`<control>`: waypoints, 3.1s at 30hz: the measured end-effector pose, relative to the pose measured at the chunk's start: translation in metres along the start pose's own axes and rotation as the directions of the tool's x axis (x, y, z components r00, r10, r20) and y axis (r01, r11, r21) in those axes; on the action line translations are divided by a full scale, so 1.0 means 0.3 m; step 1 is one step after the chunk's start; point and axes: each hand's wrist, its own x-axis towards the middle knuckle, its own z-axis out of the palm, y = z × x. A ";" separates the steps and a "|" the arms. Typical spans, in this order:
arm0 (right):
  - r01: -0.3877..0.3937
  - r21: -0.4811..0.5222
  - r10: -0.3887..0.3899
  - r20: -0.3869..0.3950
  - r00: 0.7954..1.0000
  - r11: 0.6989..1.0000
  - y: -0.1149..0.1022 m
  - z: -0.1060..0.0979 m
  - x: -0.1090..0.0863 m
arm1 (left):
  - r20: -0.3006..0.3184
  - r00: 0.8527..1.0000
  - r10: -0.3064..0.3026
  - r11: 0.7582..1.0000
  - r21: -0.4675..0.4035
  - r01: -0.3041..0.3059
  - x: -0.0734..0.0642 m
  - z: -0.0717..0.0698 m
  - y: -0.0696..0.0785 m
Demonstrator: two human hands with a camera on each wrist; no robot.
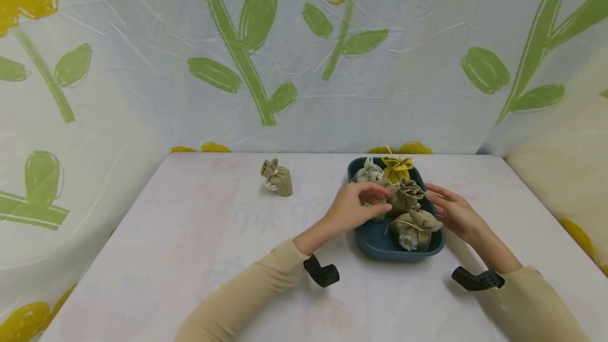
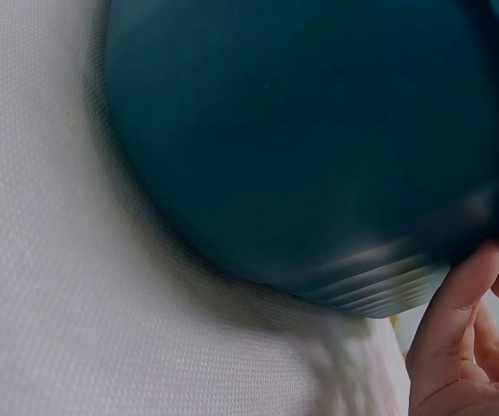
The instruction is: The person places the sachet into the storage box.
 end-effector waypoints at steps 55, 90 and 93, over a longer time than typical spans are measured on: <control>-0.001 0.044 -0.001 0.039 0.999 0.999 0.002 -0.008 -0.002 | -0.652 0.739 -0.170 0.983 -0.058 0.174 -0.161 -0.521 -0.262; 0.002 0.031 -0.003 0.027 1.000 1.000 0.002 -0.002 -0.001 | -0.413 0.869 -0.274 0.959 -0.054 0.277 -0.171 -0.535 -0.412; -0.004 0.017 0.004 0.017 1.000 1.000 0.001 0.000 -0.001 | -0.391 0.880 -0.271 0.960 -0.048 0.274 -0.183 -0.539 -0.380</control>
